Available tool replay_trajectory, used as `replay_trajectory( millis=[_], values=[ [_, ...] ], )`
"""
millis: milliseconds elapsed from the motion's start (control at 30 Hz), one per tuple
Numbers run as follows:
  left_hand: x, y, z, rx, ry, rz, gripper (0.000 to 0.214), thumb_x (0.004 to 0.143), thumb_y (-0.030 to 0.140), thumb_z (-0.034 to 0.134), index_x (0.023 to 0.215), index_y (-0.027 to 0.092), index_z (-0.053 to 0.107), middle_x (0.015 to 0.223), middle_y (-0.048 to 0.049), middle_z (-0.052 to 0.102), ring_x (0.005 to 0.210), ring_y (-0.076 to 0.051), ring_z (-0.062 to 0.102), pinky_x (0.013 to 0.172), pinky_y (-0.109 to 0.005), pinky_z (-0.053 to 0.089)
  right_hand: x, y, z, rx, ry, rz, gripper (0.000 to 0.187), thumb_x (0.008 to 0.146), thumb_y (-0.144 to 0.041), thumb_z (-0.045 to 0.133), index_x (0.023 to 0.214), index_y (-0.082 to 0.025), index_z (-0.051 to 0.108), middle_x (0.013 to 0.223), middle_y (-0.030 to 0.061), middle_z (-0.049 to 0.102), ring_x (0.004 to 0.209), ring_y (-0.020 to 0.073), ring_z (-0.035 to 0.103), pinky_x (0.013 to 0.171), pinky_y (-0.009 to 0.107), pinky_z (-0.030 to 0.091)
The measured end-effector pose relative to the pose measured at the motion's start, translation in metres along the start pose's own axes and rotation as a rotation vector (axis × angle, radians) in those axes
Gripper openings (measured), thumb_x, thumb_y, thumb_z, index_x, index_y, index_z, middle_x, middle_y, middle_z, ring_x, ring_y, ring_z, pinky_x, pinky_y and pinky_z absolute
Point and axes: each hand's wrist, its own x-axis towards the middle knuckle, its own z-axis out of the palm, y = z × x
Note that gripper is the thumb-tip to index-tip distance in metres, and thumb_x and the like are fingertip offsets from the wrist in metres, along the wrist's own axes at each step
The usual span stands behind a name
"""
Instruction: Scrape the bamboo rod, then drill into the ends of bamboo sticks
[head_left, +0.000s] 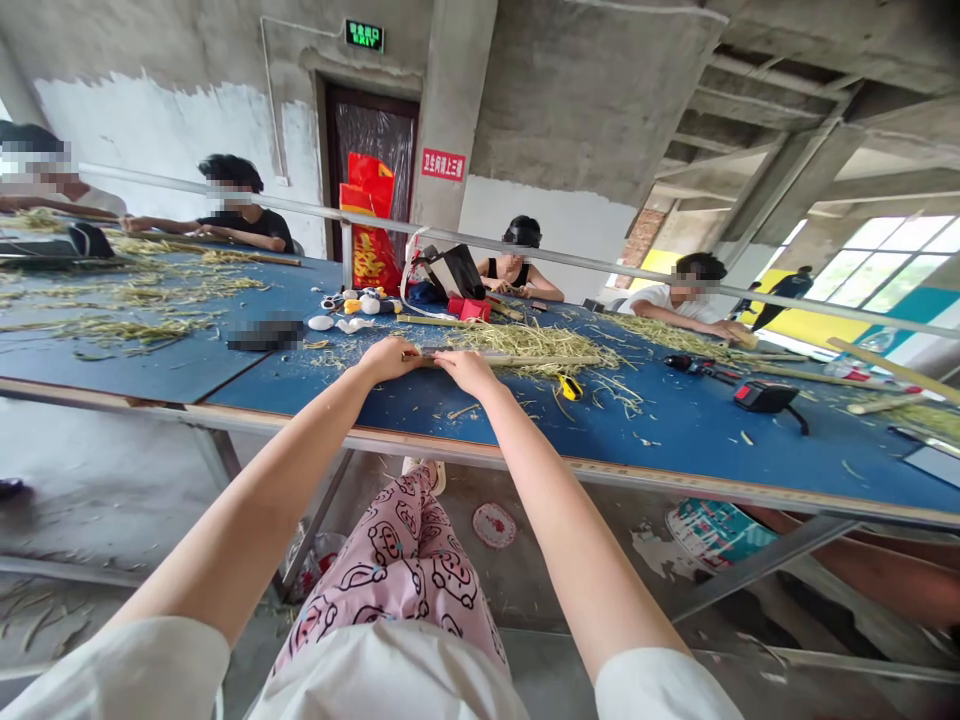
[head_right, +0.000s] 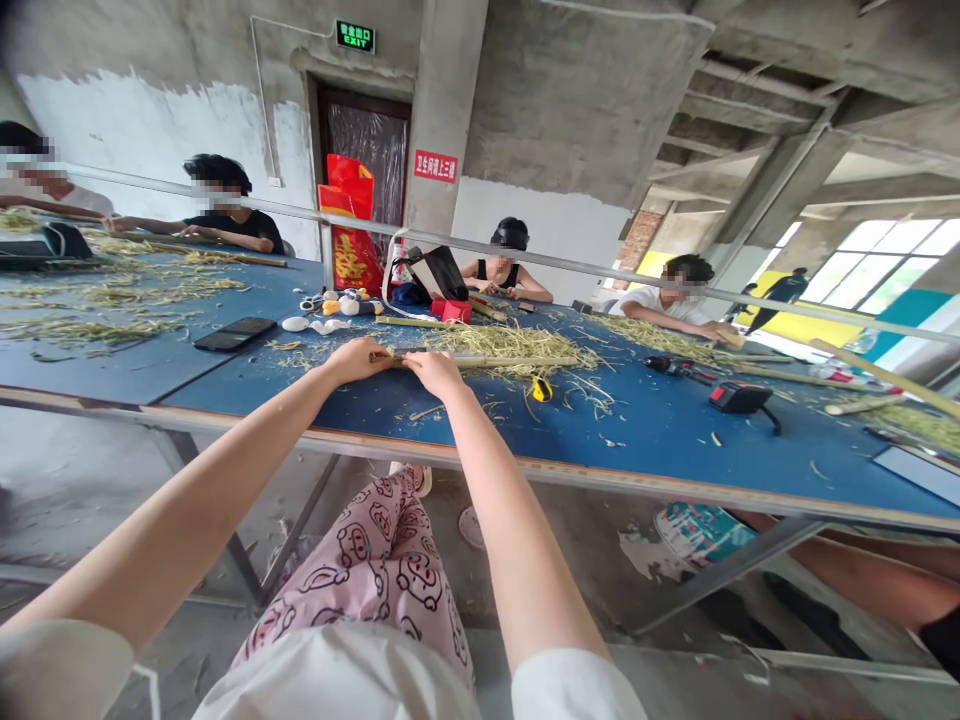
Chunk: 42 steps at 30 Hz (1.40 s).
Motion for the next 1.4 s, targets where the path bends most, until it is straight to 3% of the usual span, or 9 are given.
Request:
replay_trajectory(
  millis=[233,467,667,900,1100,1267,1400],
  values=[
    [0.0,0.001,-0.003,0.004,-0.015,-0.01,0.043,0.09,0.055,0.057,0.104,0.022,0.081,0.101,-0.0076,0.077,0.091,-0.025,0.069,0.079,-0.03,0.052,-0.003,0.027,-0.002,-0.068,0.017,0.224,0.037,0.099,-0.038,0.065,0.131,-0.019,0.062,0.132,0.0104,0.064,0.11,0.0242,0.066,0.092,0.047,0.058],
    [-0.001,0.002,-0.003,0.004,-0.01,-0.009,0.043,0.091,0.053,0.054,0.103,0.021,0.081,0.099,-0.0083,0.077,0.091,-0.025,0.068,0.08,-0.031,0.051,0.0,0.008,0.001,-0.014,0.001,0.059,0.035,0.1,-0.039,0.063,0.13,-0.021,0.063,0.134,0.0103,0.063,0.111,0.0235,0.066,0.093,0.046,0.057],
    [-0.001,0.001,-0.003,0.009,-0.001,0.006,0.043,0.089,0.055,0.055,0.102,0.022,0.081,0.099,-0.0072,0.077,0.09,-0.024,0.068,0.079,-0.03,0.052,-0.001,0.024,-0.002,-0.059,0.019,0.242,0.037,0.099,-0.038,0.065,0.131,-0.02,0.063,0.133,0.0104,0.064,0.11,0.0241,0.066,0.092,0.047,0.058],
    [-0.001,0.0,-0.002,0.002,0.011,0.01,0.043,0.089,0.055,0.055,0.1,0.022,0.081,0.097,-0.0073,0.077,0.09,-0.024,0.068,0.079,-0.03,0.052,-0.006,0.024,-0.004,0.008,0.002,0.063,0.035,0.1,-0.039,0.063,0.131,-0.021,0.063,0.134,0.0103,0.063,0.111,0.0236,0.066,0.093,0.046,0.057],
    [-0.002,0.001,-0.005,0.003,0.0,0.012,0.044,0.089,0.056,0.056,0.101,0.022,0.081,0.101,-0.0077,0.078,0.091,-0.025,0.068,0.079,-0.03,0.052,-0.002,0.029,-0.003,-0.037,0.026,0.213,0.036,0.099,-0.038,0.064,0.131,-0.02,0.063,0.133,0.0106,0.064,0.11,0.0239,0.066,0.093,0.046,0.057],
    [-0.002,0.002,-0.006,0.0,-0.005,0.01,0.043,0.089,0.054,0.057,0.101,0.021,0.081,0.098,-0.0084,0.078,0.092,-0.026,0.069,0.08,-0.032,0.053,-0.009,0.037,-0.009,0.001,0.001,0.115,0.034,0.1,-0.039,0.063,0.129,-0.021,0.064,0.134,0.0097,0.064,0.11,0.0237,0.066,0.093,0.045,0.057],
    [-0.002,0.003,-0.007,0.002,-0.017,0.006,0.04,0.09,0.051,0.057,0.101,0.022,0.081,0.098,-0.0076,0.078,0.091,-0.026,0.069,0.079,-0.032,0.052,-0.009,0.038,-0.01,-0.03,0.01,0.17,0.034,0.1,-0.038,0.063,0.13,-0.021,0.064,0.133,0.0103,0.064,0.11,0.0235,0.066,0.093,0.046,0.057]
  ],
)
